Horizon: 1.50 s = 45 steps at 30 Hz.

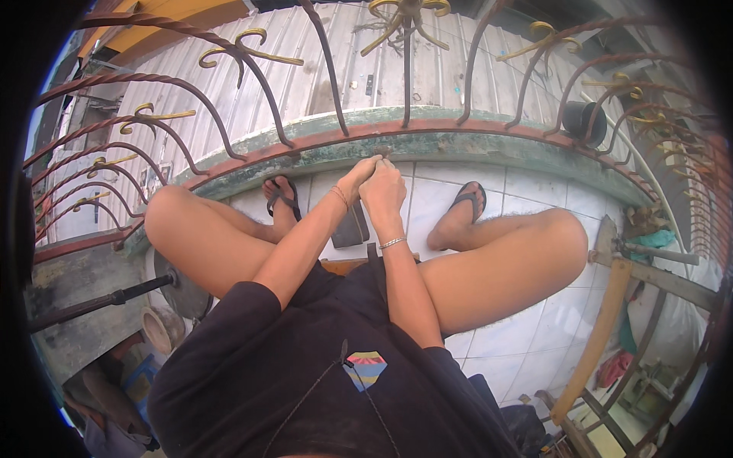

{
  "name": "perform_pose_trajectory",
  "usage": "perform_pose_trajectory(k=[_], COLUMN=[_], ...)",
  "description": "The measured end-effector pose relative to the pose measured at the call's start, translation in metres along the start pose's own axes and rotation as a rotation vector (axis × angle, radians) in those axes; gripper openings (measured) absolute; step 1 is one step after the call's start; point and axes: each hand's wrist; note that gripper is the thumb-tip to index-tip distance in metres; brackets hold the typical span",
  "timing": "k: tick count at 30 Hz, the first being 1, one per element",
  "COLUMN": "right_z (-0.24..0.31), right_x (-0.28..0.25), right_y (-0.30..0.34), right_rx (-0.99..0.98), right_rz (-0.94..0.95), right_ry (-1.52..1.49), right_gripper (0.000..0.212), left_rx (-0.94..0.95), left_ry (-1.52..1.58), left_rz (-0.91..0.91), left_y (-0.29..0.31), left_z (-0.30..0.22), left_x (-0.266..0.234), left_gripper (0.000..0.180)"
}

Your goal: The person scrapes a metal railing with a handheld tool while sitting on a chair. They then sharpen the tool on a stone block.

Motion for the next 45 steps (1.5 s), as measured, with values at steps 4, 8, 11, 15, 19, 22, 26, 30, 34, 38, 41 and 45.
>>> perform_pose_trajectory(k=[4, 8, 11, 15, 19, 22, 26, 30, 34, 38, 41, 45], right_z=[0.0, -0.001, 0.001, 0.002, 0.0, -0.002, -0.008, -0.009, -0.008, -0.004, -0.004, -0.004], right_x=[-0.009, 0.002, -0.001, 0.003, 0.0, -0.005, 0.011, 0.004, 0.01, 0.002, 0.001, -0.008], right_y=[0.005, 0.007, 0.009, 0.006, 0.005, 0.009, -0.005, 0.003, -0.002, -0.001, -0.001, 0.003], right_rx=[0.039, 0.032, 0.029, 0.038, 0.052, 0.041, -0.031, 0.033, -0.018, 0.018, 0.068, 0.05], right_rz=[0.09, 0.045, 0.049, 0.042, 0.063, 0.093, -0.076, -0.003, -0.094, 0.001, 0.041, 0.076], right_ry=[-0.013, -0.008, -0.007, -0.004, 0.008, -0.01, -0.074, -0.059, -0.101, -0.065, -0.038, -0.007], right_gripper=[0.023, 0.023, 0.023, 0.024, 0.028, 0.028, 0.015, 0.015, 0.017, 0.02, 0.024, 0.022], left_rx=[0.042, 0.009, 0.05, 0.036, 0.059, 0.069, 0.08, 0.048, 0.041, 0.069, 0.045, 0.04], left_ry=[-0.085, -0.162, -0.165, -0.353, -0.228, -0.35, -0.396, -0.383, -0.378, -0.363, -0.362, -0.335], left_rz=[-0.107, -0.07, -0.128, -0.154, -0.134, -0.19, -0.172, -0.223, -0.218, -0.216, -0.194, -0.267], left_y=[-0.007, -0.008, -0.004, -0.003, 0.0, -0.008, -0.021, -0.011, -0.007, -0.01, -0.005, -0.019], left_z=[0.01, 0.003, 0.005, -0.002, -0.003, 0.004, -0.006, 0.002, -0.01, -0.001, -0.007, 0.01], left_x=[0.001, -0.011, -0.003, 0.001, 0.008, -0.003, -0.011, 0.005, 0.008, 0.003, 0.009, 0.001], left_gripper=[0.03, 0.03, 0.032, 0.033, 0.034, 0.038, 0.04, 0.041, 0.04, 0.04, 0.039, 0.038])
Point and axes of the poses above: each hand's wrist, its own y-axis away from the middle knuckle, its own x-axis out of the palm, z = x × y, and after that the axes turned 13 degrees about z, right-handed
